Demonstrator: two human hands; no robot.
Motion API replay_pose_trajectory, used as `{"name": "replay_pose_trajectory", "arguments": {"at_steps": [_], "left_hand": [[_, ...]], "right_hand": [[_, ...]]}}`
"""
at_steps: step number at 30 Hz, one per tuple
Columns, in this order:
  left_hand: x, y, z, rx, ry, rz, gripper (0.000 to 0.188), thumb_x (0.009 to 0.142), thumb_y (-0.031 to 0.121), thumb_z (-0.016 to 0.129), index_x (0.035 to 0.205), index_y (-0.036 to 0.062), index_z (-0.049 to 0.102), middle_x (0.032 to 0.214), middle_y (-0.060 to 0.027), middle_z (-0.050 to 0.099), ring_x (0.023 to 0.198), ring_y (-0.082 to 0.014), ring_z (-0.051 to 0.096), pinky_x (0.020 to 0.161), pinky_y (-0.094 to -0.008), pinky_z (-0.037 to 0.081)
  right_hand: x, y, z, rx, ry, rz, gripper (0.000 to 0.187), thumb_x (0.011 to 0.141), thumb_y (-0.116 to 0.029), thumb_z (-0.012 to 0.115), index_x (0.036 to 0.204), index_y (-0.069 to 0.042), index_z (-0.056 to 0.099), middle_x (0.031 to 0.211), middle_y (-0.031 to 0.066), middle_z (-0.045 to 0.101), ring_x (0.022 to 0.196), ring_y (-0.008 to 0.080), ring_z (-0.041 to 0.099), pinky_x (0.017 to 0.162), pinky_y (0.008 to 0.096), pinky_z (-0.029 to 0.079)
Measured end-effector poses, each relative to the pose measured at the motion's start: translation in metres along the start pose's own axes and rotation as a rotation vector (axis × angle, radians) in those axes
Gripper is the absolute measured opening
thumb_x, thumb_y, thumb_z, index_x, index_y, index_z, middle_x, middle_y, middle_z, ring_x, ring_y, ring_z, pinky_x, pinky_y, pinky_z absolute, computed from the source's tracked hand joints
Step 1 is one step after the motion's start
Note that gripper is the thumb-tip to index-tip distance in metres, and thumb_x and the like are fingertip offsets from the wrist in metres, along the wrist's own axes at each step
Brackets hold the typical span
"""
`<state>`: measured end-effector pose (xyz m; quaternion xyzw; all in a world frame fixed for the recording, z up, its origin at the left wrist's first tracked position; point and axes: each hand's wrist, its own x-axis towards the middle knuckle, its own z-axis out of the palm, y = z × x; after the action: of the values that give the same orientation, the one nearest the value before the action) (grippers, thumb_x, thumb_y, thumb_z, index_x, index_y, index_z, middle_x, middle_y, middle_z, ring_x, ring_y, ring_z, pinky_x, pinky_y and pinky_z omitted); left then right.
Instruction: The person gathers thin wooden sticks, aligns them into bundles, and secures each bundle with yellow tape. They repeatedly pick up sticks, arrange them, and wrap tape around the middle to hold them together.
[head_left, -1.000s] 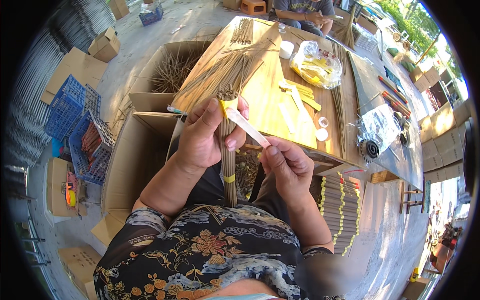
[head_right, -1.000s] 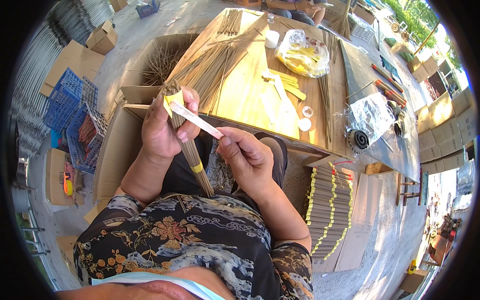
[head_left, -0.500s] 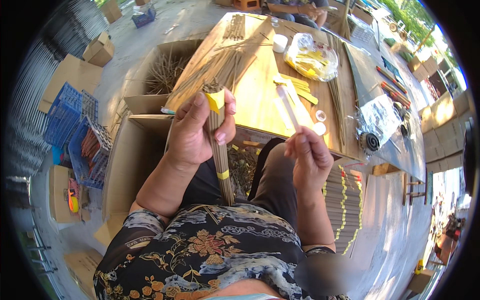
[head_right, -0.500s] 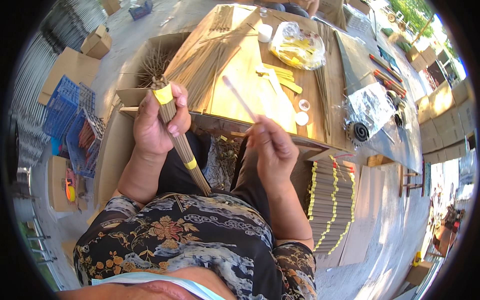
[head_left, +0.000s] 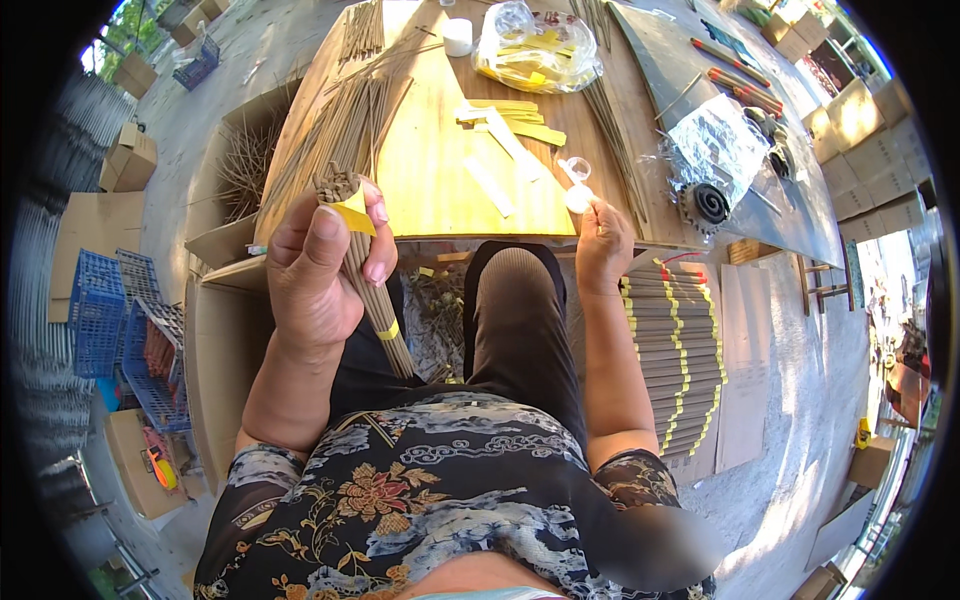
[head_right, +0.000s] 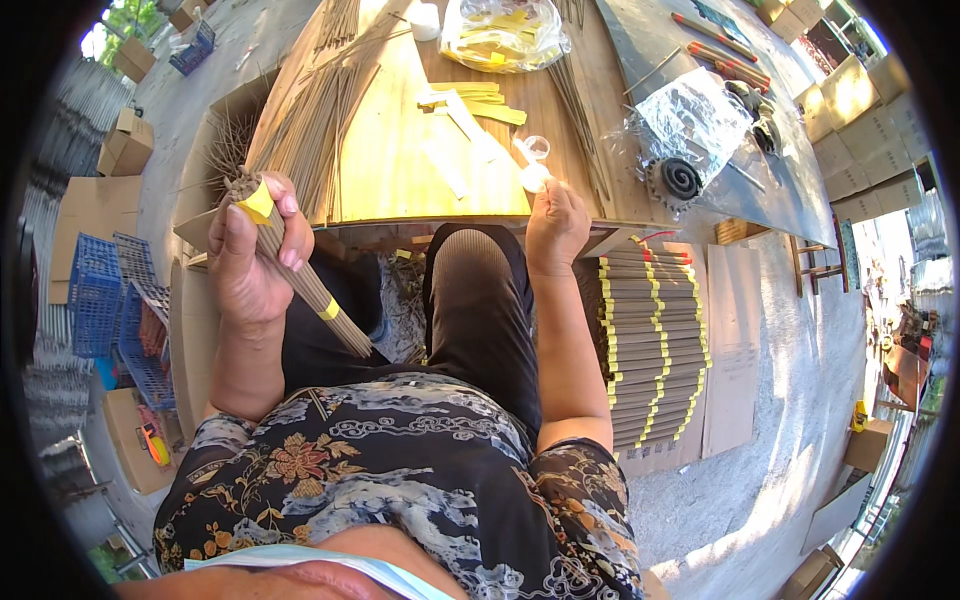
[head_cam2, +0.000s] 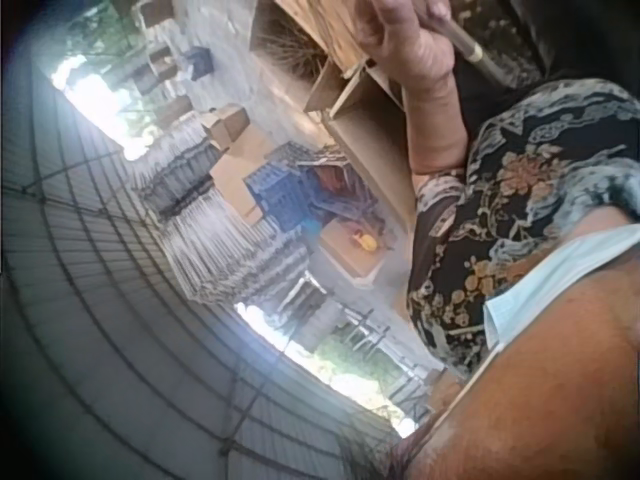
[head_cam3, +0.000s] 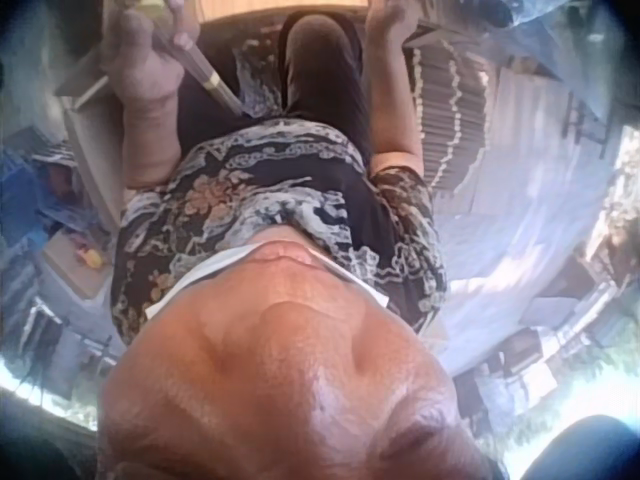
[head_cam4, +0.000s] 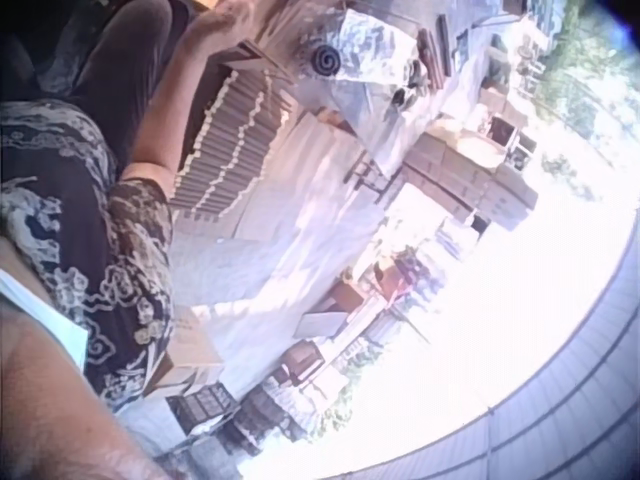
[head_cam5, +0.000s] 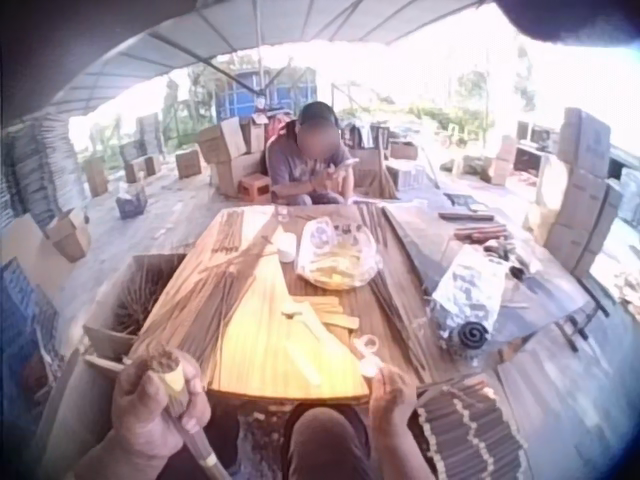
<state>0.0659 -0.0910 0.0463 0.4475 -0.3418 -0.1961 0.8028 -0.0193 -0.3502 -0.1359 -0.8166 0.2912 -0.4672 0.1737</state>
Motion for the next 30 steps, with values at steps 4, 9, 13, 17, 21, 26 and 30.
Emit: {"name": "replay_pose_trajectory", "arguments": {"at_steps": [4,9,13,17,21,26,30], "left_hand": [[0.002,-0.008,-0.002,0.057,-0.005,0.022,0.036,0.089,0.031,0.048,0.1,-0.0038,0.05,0.091,-0.0107,0.048,0.054,-0.0118,0.047,0.047,-0.023,0.037],[0.002,-0.013,0.002,0.075,-0.015,0.004,0.034,0.088,0.029,0.053,0.101,-0.0028,0.052,0.095,-0.0105,0.05,0.057,-0.0126,0.047,0.05,-0.0229,0.038],[-0.005,-0.012,0.008,0.135,-0.052,-0.03,0.033,0.087,0.028,0.054,0.1,-0.0026,0.053,0.091,-0.0088,0.051,0.059,-0.0124,0.048,0.052,-0.0224,0.039],[-0.013,-0.005,0.019,0.087,-0.081,-0.005,0.03,0.087,0.023,0.056,0.1,-0.0043,0.053,0.081,-0.0027,0.05,0.06,-0.0063,0.046,0.052,-0.0184,0.038],[-0.024,0.003,0.013,-0.04,-0.172,-0.033,0.032,0.088,0.024,0.053,0.102,-0.0053,0.052,0.084,-0.0038,0.051,0.061,-0.0063,0.047,0.052,-0.0181,0.038],[-0.035,0.014,0.009,-0.125,-0.26,-0.051,0.038,0.09,0.027,0.05,0.106,-0.0065,0.052,0.085,-0.0064,0.054,0.059,-0.0075,0.047,0.051,-0.0188,0.038],[-0.037,0.018,0.006,-0.152,-0.31,-0.06,0.039,0.09,0.028,0.048,0.108,-0.0069,0.051,0.09,-0.0085,0.055,0.057,-0.009,0.048,0.049,-0.0191,0.039]], "right_hand": [[-0.002,0.004,0.004,-0.125,-0.036,-0.021,0.015,0.072,-0.01,0.064,0.088,-0.011,0.062,0.088,0.0044,0.062,0.081,0.023,0.058,0.069,0.0335,0.043],[0.006,-0.012,-0.015,-0.066,-0.049,-0.033,0.026,0.071,-0.012,0.067,0.097,-0.007,0.062,0.097,0.0088,0.059,0.094,0.0234,0.055,0.083,0.0347,0.04],[0.028,-0.123,-0.067,1.178,-0.348,0.381,0.046,0.072,-0.019,0.069,0.113,-0.002,0.054,0.109,0.0119,0.054,0.105,0.0204,0.049,0.092,0.0336,0.035],[0.038,-0.189,-0.085,1.213,-0.683,-0.128,0.051,0.069,-0.017,0.073,0.113,0.0,0.053,0.109,0.0114,0.053,0.105,0.0192,0.048,0.092,0.0303,0.037],[0.033,-0.204,-0.083,1.505,-0.807,0.035,0.043,0.069,-0.012,0.073,0.106,0.002,0.057,0.111,0.0123,0.05,0.094,0.017,0.053,0.076,0.0264,0.048],[0.03,-0.212,-0.088,1.647,-0.875,-0.022,0.038,0.072,-0.01,0.069,0.105,0.004,0.056,0.113,0.0181,0.048,0.088,0.0201,0.057,0.061,0.0247,0.056],[0.033,-0.215,-0.097,1.666,-1.05,0.133,0.039,0.073,-0.017,0.07,0.105,0.002,0.058,0.112,0.02,0.051,0.096,0.0238,0.055,0.076,0.03,0.05]]}}
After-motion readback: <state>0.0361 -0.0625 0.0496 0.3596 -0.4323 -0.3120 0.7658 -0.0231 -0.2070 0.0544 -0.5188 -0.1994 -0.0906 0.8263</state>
